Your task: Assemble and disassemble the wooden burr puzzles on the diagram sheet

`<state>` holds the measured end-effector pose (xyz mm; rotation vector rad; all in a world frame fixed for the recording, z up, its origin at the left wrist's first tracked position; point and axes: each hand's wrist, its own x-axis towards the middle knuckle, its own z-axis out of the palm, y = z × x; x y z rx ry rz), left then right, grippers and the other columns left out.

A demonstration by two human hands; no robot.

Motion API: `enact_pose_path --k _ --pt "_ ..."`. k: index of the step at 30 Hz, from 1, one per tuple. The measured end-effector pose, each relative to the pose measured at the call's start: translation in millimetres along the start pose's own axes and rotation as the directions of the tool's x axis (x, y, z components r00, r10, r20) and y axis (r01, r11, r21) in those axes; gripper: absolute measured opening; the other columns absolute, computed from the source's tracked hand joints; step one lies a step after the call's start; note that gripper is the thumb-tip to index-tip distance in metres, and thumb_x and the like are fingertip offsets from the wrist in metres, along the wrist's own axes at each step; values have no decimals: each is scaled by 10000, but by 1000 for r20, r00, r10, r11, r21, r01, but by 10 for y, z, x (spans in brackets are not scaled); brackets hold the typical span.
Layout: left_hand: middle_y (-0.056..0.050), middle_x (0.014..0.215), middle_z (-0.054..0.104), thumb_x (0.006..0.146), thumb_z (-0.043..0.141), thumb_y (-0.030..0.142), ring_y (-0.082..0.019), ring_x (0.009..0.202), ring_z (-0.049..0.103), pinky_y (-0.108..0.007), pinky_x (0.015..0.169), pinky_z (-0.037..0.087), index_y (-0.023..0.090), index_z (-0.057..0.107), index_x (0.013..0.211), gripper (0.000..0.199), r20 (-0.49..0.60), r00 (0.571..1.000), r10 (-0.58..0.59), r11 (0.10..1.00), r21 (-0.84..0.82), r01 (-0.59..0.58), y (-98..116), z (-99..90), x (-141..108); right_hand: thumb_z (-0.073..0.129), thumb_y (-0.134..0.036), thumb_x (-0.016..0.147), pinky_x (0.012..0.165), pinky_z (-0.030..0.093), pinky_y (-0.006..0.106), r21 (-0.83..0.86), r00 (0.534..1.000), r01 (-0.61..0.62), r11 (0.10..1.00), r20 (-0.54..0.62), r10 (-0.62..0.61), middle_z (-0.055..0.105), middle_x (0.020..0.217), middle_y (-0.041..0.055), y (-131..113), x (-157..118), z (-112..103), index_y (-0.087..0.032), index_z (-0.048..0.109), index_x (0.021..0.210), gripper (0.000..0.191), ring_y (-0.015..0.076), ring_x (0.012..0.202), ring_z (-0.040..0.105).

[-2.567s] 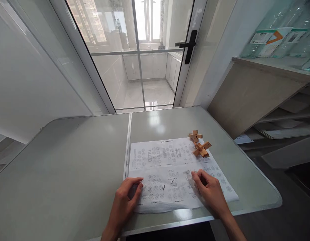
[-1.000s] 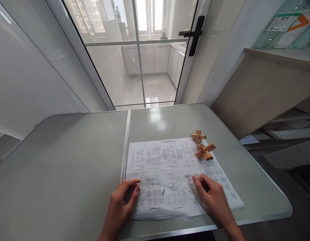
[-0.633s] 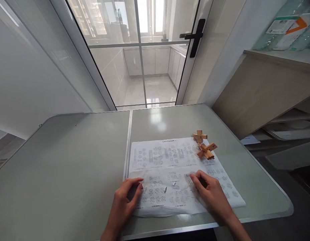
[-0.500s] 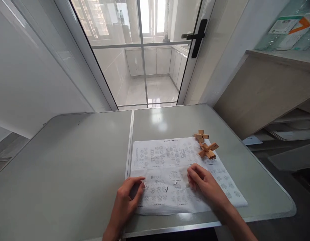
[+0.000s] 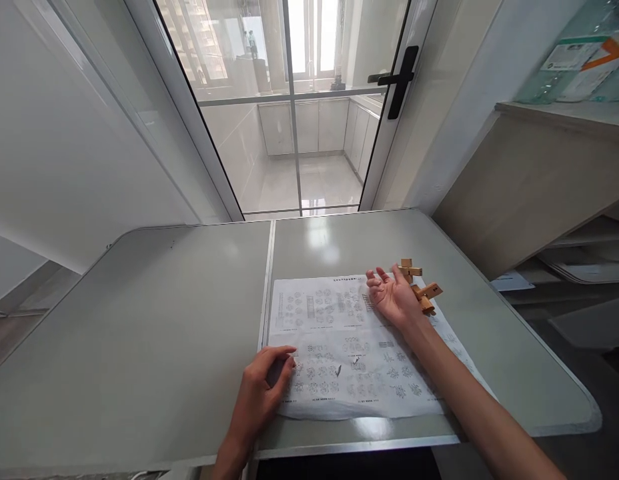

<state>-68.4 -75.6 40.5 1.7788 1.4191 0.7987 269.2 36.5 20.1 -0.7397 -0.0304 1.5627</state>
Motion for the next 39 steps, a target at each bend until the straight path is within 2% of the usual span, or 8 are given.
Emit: enact_pose_path --k 6,12,19,24,29,34,36,39 --pt "-67 1053 802 1025 607 470 -247 974 761 -391 930 613 246 778 1126 299 -7 1000 1 1000 10 -1 28 4 -9 465 -637 1097 436 492 137 4 990 137 990 18 -138 575 838 8 -142 138 -121 -214 561 916 470 76 555 499" --pt "-66 1033 810 1017 608 479 -242 934 771 -377 894 624 240 779 1128 315 -12 1000 -6 1000 17 6 33 -5 13 633 -594 1035 407 441 173 -116 972 232 966 69 -226 528 740 -27 -147 188 -210 -221 556 823 436 91 525 461" --pt "-40 999 817 1012 614 475 -233 914 779 -358 878 619 256 778 1118 294 -15 999 -30 999 24 30 44 -7 10 830 -576 874 435 437 234 -322 965 228 919 202 -168 570 699 -21 104 31 -94 -200 656 861 415 113 525 523" --pt "-53 1058 793 1027 601 456 -240 959 760 -373 890 608 257 737 1191 292 29 1000 1 997 82 -3 26 -19 79 772 -621 909 501 470 268 -546 926 310 778 359 -117 633 745 1 235 -120 -18 -173 731 1013 462 133 567 588" --pt "-107 1285 692 1031 613 395 -249 1115 699 -425 997 577 240 606 1373 376 49 985 168 974 144 -174 232 58 361 727 -623 946 556 468 285 -647 898 390 655 426 -113 637 752 -2 289 -184 -18 -180 718 1083 464 125 559 551" --pt "-137 1423 623 997 687 378 -269 1235 658 -451 1046 555 260 518 1467 512 133 956 261 965 -58 -256 422 299 764 647 -674 971 570 457 307 -738 854 493 461 512 -95 627 716 2 370 -245 -12 -178 727 1057 510 150 559 539" --pt "-157 1497 587 983 711 392 -280 1276 651 -462 1061 550 261 488 1505 583 185 947 263 957 -174 -231 423 383 928 622 -655 985 589 463 308 -751 830 520 406 557 -32 617 685 -7 401 -275 -2 -184 731 1024 485 154 560 542" --pt "-174 1543 571 896 817 392 -315 1374 607 -482 1106 530 266 401 1588 818 261 918 298 922 -329 -205 385 440 1132 601 -566 1008 587 447 290 -759 792 545 355 605 77 595 644 -16 439 -321 12 -195 707 892 403 154 571 539"
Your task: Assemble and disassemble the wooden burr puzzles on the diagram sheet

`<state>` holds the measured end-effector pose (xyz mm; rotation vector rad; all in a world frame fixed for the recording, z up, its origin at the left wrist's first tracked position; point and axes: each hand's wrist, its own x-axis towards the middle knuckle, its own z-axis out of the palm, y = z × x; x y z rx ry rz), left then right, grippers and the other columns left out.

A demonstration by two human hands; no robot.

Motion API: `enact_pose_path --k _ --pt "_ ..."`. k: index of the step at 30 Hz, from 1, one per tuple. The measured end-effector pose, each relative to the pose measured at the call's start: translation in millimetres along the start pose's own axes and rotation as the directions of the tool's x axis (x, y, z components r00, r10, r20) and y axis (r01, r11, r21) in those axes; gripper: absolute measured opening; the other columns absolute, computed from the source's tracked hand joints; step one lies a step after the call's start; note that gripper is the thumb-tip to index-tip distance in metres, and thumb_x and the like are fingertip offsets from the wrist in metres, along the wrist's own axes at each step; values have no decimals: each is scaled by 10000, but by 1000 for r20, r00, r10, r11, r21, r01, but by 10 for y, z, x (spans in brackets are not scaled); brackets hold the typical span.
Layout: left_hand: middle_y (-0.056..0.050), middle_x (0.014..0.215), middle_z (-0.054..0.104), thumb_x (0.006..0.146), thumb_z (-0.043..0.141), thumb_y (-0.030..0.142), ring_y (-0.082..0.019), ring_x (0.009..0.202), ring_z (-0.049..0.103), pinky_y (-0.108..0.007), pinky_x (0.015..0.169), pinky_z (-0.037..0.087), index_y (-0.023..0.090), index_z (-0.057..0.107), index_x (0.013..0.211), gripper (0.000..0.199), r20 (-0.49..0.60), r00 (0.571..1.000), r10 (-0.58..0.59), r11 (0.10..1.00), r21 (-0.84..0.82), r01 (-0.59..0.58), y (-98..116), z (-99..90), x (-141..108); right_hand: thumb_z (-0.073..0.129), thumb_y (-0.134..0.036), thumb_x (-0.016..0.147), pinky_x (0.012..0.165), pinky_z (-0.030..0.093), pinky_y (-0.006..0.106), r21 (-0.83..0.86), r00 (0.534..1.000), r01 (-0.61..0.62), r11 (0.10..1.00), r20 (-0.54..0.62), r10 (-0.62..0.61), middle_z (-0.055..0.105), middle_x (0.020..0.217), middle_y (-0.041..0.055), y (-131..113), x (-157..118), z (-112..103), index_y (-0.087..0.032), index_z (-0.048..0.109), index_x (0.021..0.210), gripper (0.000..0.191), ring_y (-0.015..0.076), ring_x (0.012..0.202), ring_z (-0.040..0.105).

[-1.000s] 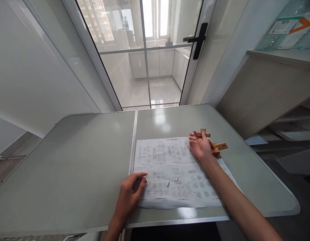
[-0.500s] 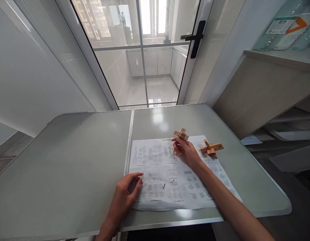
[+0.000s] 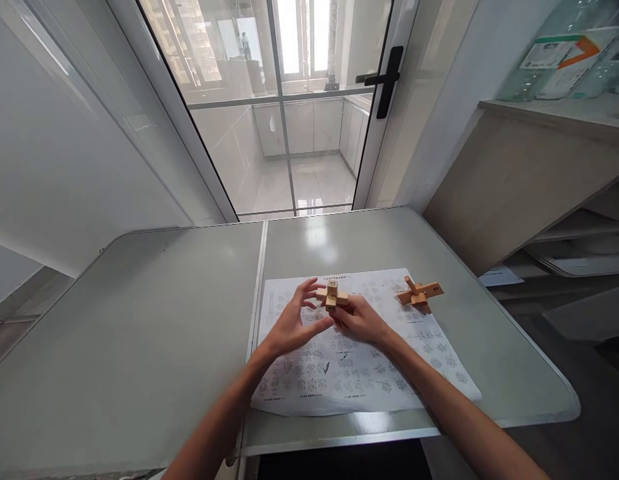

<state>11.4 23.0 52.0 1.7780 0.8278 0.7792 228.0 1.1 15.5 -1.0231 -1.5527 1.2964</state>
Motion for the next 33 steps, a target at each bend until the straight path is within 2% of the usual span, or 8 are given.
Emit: enact_pose_path --k 3,6,9,13,15,19,25,33 --pt "-158 1489 636 857 860 417 -322 1383 617 -491 1186 483 262 473 1558 815 116 993 -11 994 -108 24 -64 -53 90 598 -490 1011 565 404 269 -50 997 17 999 79 -13 575 640 -10 -16 -21 40 -198 622 726 409 142 577 507" --pt "-143 1411 697 849 866 480 -325 1301 681 -474 1147 532 235 594 1460 712 179 983 -39 977 -201 75 -122 -74 107 607 -509 1012 571 392 268 -74 994 17 997 106 -9 562 646 -9 -32 -30 66 -201 584 692 444 140 587 489" --pt "-150 1359 725 812 891 527 -322 1221 726 -463 1094 572 205 629 1407 726 170 983 -64 945 -305 114 -188 -66 108 616 -553 1015 600 420 275 -34 990 -6 999 138 10 591 670 0 -47 -26 62 -200 608 723 459 150 616 520" --pt "-169 1369 723 754 925 566 -334 1210 732 -446 1056 588 196 639 1377 779 128 989 -71 904 -411 118 -235 -67 125 567 -590 1053 647 478 280 135 957 -81 987 286 39 681 762 30 -28 -2 1 -185 707 921 449 153 652 591" --pt "-171 1374 719 760 924 550 -302 1093 770 -420 990 610 196 635 1378 769 125 990 -68 892 -437 117 -237 -72 133 581 -615 1044 637 489 274 192 944 -119 974 326 51 711 794 39 1 11 -34 -177 733 1006 465 144 633 599" --pt "-166 1383 709 796 908 498 -201 819 776 -375 858 624 210 622 1392 721 163 985 -48 880 -460 119 -226 -64 133 660 -619 1000 637 503 263 231 943 -151 961 327 70 724 800 35 40 27 -69 -168 749 1003 460 129 621 608" --pt "-144 1401 710 810 909 386 -292 1122 764 -408 1002 605 232 641 1388 655 177 984 -33 930 -354 95 -176 -39 100 691 -616 977 648 517 281 225 944 -159 961 320 81 720 794 47 -7 18 -56 -171 723 881 456 145 644 610" --pt "-139 1373 725 817 901 382 -309 1207 726 -406 1053 582 205 654 1387 646 155 988 -10 964 -261 51 -161 -35 65 717 -625 950 602 483 271 137 957 -144 980 273 102 664 709 26 -24 3 -31 -173 695 780 483 144 611 575"
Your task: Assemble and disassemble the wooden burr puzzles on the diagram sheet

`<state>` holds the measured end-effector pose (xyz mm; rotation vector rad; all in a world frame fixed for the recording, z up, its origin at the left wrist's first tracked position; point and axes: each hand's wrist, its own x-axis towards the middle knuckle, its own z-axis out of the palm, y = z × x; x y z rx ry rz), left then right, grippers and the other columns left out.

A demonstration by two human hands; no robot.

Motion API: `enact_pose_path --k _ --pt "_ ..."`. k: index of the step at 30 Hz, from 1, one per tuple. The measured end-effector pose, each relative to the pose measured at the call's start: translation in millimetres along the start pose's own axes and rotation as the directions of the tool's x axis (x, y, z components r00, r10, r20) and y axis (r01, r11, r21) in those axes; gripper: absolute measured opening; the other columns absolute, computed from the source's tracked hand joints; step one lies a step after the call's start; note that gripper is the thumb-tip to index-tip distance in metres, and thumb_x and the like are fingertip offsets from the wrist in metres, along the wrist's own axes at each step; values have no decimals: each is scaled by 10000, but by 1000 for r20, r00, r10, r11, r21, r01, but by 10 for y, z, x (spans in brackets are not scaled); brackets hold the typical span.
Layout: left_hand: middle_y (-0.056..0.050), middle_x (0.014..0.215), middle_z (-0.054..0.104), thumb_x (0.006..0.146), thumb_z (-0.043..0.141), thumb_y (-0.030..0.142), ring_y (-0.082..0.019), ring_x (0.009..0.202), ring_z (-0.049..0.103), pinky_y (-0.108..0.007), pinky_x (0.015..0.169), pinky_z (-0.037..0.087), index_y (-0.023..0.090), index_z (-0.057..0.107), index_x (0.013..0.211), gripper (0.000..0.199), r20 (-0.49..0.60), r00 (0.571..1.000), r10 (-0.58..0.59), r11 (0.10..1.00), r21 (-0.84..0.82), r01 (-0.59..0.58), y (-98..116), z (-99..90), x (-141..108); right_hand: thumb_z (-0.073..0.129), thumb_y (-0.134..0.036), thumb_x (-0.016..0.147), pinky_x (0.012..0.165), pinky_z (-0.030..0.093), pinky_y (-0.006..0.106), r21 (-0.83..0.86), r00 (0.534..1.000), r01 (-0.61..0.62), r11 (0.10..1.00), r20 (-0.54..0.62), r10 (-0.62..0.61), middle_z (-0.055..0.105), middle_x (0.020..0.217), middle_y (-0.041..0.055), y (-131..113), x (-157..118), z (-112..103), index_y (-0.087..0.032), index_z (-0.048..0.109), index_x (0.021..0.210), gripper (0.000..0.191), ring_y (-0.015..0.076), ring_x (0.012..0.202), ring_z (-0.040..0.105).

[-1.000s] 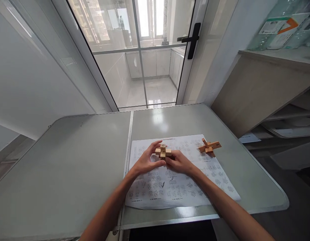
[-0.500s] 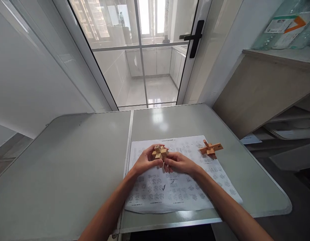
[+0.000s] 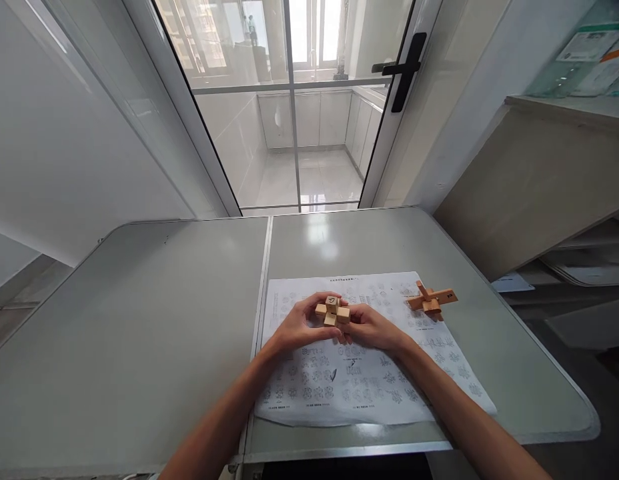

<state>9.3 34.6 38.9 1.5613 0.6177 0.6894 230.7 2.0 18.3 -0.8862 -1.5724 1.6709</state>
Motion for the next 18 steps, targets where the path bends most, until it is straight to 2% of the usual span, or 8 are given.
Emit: enact_pose_path --k 7,10,13,18 --pt "-114 1326 744 818 902 344 -300 1221 712 -400 1078 549 221 664 1368 612 3 999 39 997 62 -39 35 1 -24 710 -571 970 574 429 267 -40 998 50 998 -37 -51 588 657 1 25 -8 27 -183 633 712 472 135 597 509" --pt "-107 1323 745 784 927 321 -299 1223 709 -402 1076 546 229 676 1340 616 -40 997 62 994 89 -58 61 20 -28 734 -520 959 551 391 264 -55 994 59 997 -89 -64 545 640 -18 38 -11 44 -188 625 717 425 130 586 473" --pt "-110 1331 747 766 945 331 -294 1222 714 -408 1085 544 230 660 1348 656 -96 992 77 990 125 -65 47 49 -25 766 -475 922 542 385 262 -60 980 54 997 -186 -65 548 640 -31 53 -4 58 -189 669 789 330 130 575 478" --pt "-99 1304 759 762 948 353 -266 1161 732 -384 1027 577 232 635 1363 688 -190 974 124 968 241 -77 -25 99 -24 785 -400 871 564 408 262 -158 924 25 987 -373 -84 602 667 -34 132 15 73 -195 750 938 219 141 589 517"
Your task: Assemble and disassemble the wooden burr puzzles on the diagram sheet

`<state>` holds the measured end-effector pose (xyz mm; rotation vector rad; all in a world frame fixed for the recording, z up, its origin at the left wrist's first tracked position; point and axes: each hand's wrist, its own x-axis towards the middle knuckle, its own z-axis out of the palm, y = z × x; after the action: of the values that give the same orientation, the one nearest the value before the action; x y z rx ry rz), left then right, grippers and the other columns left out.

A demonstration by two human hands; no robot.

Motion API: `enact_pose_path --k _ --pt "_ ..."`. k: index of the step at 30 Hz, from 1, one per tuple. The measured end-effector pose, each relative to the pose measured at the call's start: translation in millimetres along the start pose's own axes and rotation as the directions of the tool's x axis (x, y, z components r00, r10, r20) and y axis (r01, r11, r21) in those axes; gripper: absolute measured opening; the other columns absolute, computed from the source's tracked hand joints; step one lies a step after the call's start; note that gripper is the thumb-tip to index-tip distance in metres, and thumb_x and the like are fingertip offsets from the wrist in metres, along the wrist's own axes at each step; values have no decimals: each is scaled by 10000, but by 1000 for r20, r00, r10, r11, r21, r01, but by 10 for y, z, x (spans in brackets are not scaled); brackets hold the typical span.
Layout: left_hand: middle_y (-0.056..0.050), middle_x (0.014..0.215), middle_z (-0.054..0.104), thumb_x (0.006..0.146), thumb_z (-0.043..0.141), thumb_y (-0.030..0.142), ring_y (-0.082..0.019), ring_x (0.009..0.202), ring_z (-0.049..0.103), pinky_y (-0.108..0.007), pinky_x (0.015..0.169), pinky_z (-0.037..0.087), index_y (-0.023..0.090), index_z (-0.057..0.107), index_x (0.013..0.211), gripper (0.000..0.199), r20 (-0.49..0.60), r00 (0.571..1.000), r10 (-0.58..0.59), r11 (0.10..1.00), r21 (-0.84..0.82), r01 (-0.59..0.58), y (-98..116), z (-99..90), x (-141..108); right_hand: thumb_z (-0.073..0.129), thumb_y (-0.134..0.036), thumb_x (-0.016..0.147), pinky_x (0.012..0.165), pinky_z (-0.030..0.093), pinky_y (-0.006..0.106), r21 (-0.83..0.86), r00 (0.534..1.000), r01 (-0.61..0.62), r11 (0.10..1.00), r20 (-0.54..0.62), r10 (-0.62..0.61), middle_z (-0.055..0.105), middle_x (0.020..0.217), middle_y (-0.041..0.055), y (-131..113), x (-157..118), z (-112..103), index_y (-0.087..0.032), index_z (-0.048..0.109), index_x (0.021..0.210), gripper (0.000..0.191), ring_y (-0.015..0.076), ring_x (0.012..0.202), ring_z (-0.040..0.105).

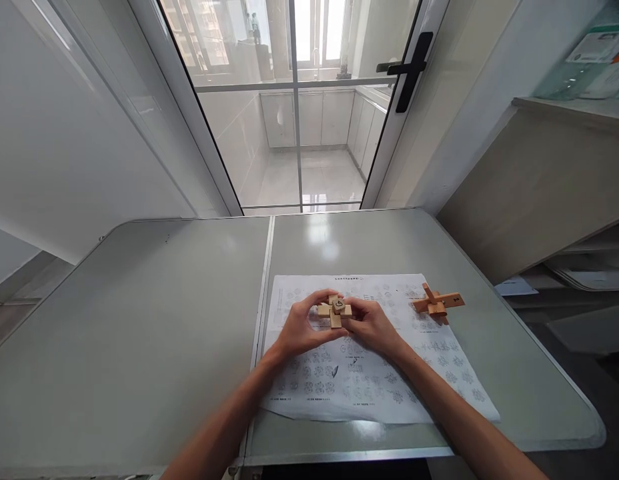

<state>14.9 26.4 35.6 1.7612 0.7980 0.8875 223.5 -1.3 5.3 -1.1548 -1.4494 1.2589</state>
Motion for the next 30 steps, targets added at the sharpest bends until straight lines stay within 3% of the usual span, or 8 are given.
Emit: enact_pose_path --k 6,18,30 --pt "-94 1307 761 744 945 324 -246 1084 739 -373 983 592 233 666 1310 638 -97 994 54 996 83 -46 32 47 -6 741 -420 895 602 451 270 -100 996 34 994 -82 -42 650 719 -3 75 0 18 -194 764 962 236 159 632 551" --pt "-95 1329 756 750 956 368 -253 1091 743 -412 1026 595 246 651 1350 684 -125 991 44 993 111 -30 -42 69 -15 705 -282 882 587 385 268 -195 985 52 980 -150 -82 612 687 -24 -20 -29 45 -191 786 955 143 136 593 456" --pt "-109 1354 745 761 953 385 -267 1110 741 -422 1030 598 242 646 1362 689 -129 991 30 995 97 -17 -55 81 -17 685 -270 889 614 415 267 -254 977 82 964 -171 -129 606 684 -25 -52 -45 61 -199 762 942 118 145 604 479"
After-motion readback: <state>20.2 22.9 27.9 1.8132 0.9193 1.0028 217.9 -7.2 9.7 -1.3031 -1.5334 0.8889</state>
